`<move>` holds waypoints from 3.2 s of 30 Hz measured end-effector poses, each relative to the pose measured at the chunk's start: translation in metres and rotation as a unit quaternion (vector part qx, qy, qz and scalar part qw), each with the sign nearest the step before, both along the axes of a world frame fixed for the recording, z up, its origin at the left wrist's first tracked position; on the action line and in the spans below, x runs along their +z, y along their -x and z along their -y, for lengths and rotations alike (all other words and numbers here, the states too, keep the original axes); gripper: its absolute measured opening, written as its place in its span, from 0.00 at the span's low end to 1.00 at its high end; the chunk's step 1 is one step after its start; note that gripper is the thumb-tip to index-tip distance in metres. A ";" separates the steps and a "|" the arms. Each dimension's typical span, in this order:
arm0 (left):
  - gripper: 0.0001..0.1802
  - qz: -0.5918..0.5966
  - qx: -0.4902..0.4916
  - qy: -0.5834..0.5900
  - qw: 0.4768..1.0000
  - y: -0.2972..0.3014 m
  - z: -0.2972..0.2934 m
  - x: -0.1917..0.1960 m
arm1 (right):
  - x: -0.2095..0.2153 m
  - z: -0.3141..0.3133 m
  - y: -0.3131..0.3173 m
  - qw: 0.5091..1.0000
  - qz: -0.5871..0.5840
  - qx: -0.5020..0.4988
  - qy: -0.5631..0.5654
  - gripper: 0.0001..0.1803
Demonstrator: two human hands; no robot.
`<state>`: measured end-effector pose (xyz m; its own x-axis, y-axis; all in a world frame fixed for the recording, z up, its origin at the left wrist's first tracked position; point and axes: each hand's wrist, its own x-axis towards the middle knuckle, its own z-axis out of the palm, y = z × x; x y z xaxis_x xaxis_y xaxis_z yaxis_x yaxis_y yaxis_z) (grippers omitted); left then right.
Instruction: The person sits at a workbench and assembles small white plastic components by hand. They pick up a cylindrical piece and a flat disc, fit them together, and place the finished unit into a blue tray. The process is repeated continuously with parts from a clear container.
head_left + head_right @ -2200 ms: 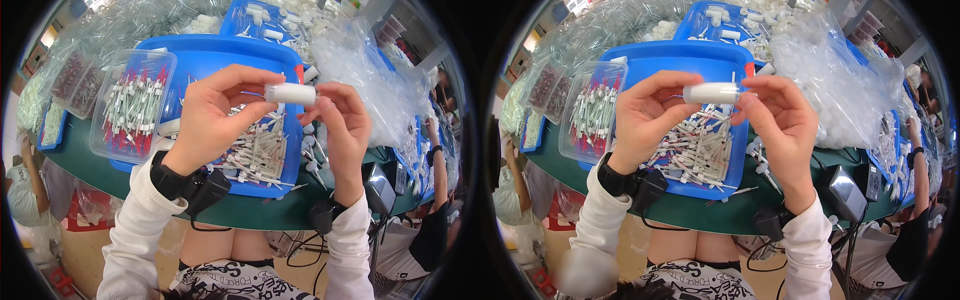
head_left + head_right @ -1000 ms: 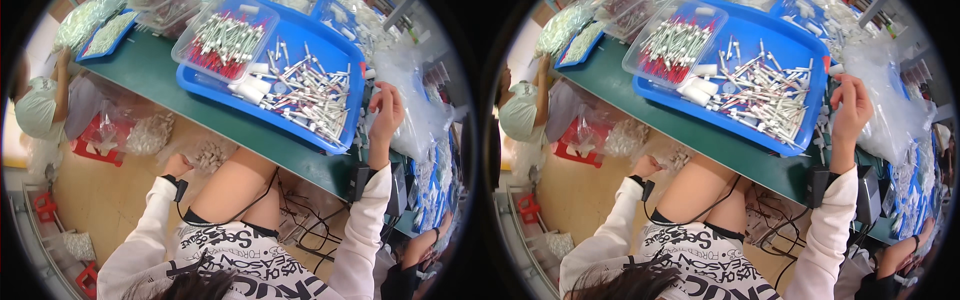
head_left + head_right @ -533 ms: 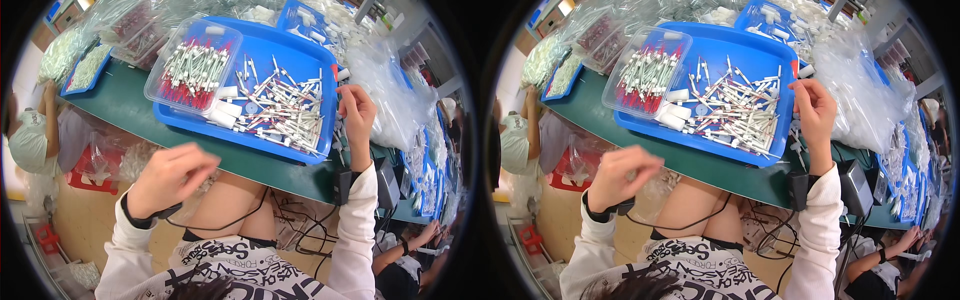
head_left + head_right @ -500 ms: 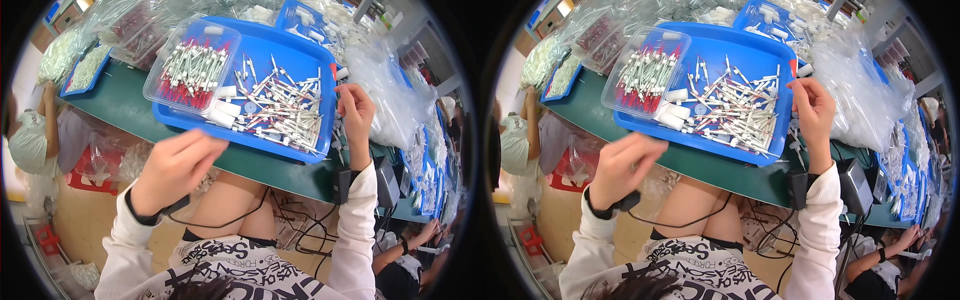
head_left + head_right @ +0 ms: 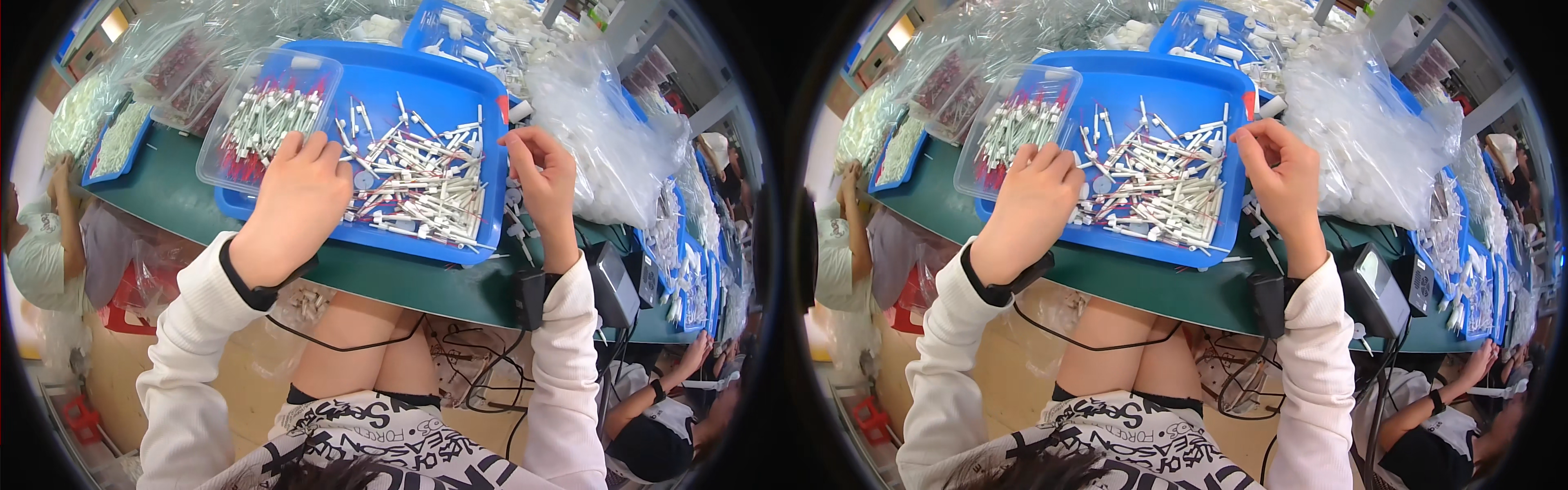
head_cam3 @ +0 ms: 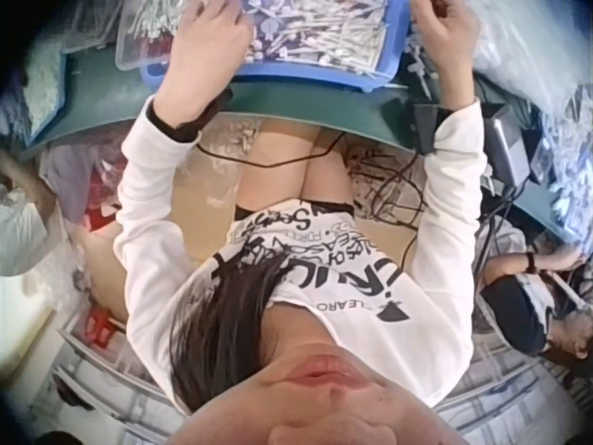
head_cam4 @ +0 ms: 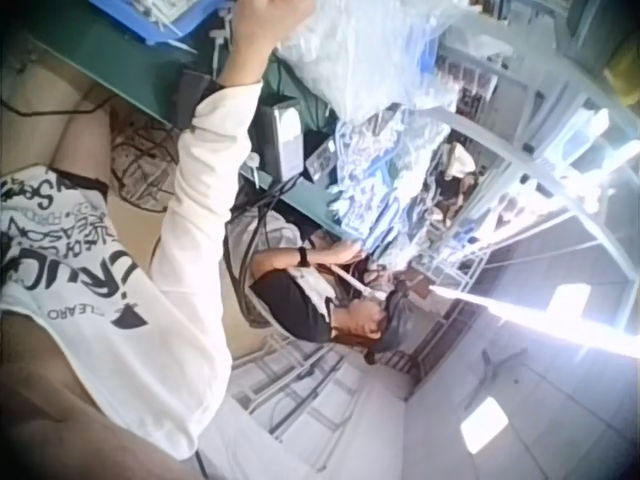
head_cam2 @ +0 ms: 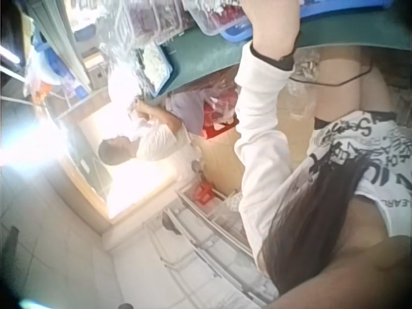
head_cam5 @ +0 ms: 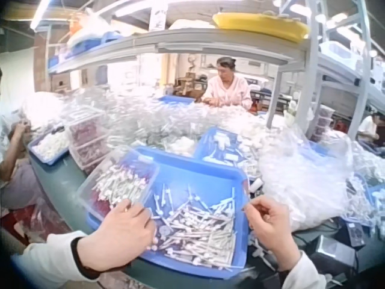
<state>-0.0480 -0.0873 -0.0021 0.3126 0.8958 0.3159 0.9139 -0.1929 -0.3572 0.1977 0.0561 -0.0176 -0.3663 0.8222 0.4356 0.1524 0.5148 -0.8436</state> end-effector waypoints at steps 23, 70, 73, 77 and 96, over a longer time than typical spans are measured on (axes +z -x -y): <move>0.12 0.643 -0.077 0.048 0.760 0.039 0.005 0.054 | 0.002 0.002 0.002 0.997 0.072 -0.002 -0.028 0.06; 0.24 0.847 -0.258 -0.166 0.434 -0.011 -0.054 0.039 | 0.013 0.015 0.017 0.939 0.215 0.059 -0.261 0.13; 0.24 0.849 -0.265 -0.166 0.425 -0.008 -0.052 0.040 | 0.009 0.025 0.020 0.922 0.268 0.143 -0.241 0.14; 0.24 0.845 -0.261 -0.168 0.435 -0.008 -0.052 0.041 | 0.007 0.021 0.018 0.924 0.270 0.122 -0.240 0.11; 0.14 0.518 -0.054 -0.059 0.852 -0.033 -0.072 0.009 | 0.014 0.012 0.009 0.915 -0.244 0.188 0.261 0.20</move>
